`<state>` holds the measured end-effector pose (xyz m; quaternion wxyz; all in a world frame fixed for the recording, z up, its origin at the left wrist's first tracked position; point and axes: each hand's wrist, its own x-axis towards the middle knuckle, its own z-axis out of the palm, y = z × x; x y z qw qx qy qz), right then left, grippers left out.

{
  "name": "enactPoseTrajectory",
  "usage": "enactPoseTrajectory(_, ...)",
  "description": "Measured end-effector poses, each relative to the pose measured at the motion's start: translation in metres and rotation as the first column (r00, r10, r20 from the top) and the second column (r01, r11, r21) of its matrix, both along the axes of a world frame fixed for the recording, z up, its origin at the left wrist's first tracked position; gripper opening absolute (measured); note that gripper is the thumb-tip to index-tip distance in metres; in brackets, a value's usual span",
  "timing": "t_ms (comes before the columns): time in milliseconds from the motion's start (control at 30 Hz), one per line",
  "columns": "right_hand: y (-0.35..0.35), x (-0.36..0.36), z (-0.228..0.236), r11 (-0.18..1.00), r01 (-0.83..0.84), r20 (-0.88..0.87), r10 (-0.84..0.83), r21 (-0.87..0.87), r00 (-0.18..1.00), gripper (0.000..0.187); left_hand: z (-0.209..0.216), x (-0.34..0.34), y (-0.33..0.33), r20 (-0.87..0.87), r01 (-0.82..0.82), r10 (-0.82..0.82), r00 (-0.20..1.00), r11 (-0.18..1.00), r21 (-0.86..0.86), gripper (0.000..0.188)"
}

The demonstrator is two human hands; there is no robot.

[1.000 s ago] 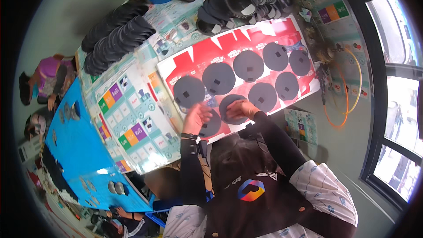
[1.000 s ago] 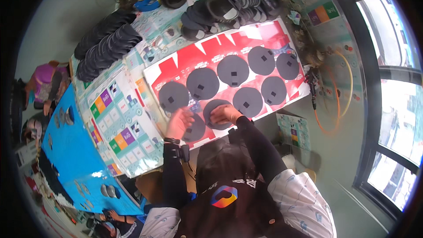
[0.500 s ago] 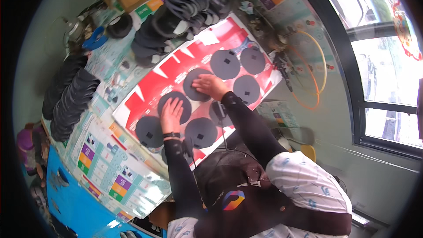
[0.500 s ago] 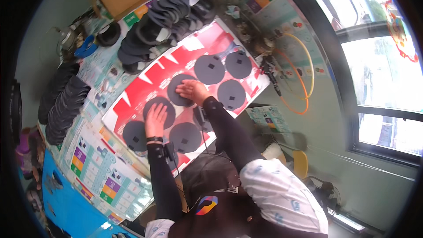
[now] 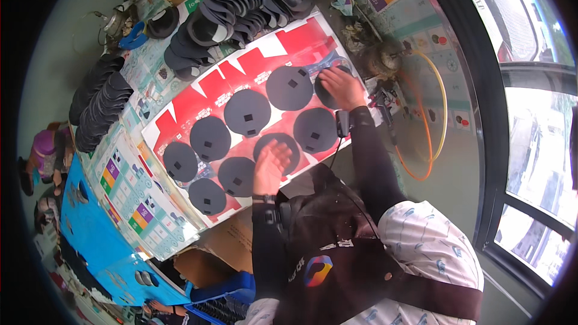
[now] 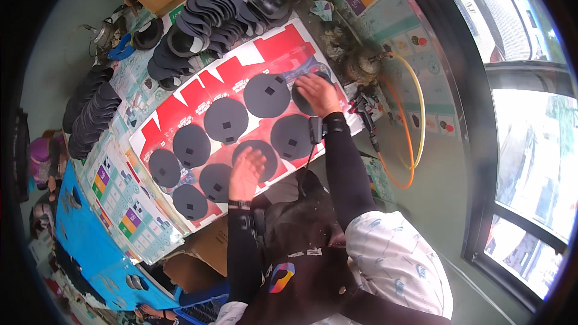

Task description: Applying adhesive and assembling small circular components onto a sheet for shoe manufacturing.

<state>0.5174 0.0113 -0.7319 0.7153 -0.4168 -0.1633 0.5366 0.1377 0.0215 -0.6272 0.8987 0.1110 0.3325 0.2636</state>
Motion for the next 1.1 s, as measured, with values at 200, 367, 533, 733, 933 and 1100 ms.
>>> enactPoseTrajectory(200,-0.036,-0.024,0.029,0.940,-0.338,-0.242,0.318,-0.042,0.917,0.044,-0.041,-0.004,-0.010,-0.251,-0.186,0.176,0.952,0.982,-0.015,0.048)
enactPoseTrajectory(367,-0.085,-0.069,0.060,0.701,-0.566,-0.279,0.493,-0.434,0.824,0.038,-0.033,-0.016,-0.033,-0.289,-0.115,0.115,0.950,0.993,0.017,0.047)
enactPoseTrajectory(533,-0.139,0.009,0.105,0.825,0.459,0.938,0.342,-0.329,0.057,0.034,0.009,-0.079,-0.061,-0.365,-0.153,0.160,0.917,0.987,0.050,0.044)
enactPoseTrajectory(733,-0.149,0.053,0.076,0.638,0.680,0.752,0.631,-0.361,-0.192,0.053,0.039,-0.163,-0.102,-0.499,-0.200,0.217,0.839,0.976,0.087,0.045)
enactPoseTrajectory(933,-0.164,0.080,0.021,0.650,0.640,0.713,0.665,-0.409,-0.221,0.031,0.059,-0.225,-0.167,-0.543,-0.397,0.416,0.729,0.904,0.159,0.045)
enactPoseTrajectory(1100,-0.190,0.057,0.113,0.833,0.448,0.901,0.416,-0.324,-0.123,0.022,0.035,-0.266,-0.221,-0.544,-0.474,0.443,0.713,0.876,0.092,0.045)
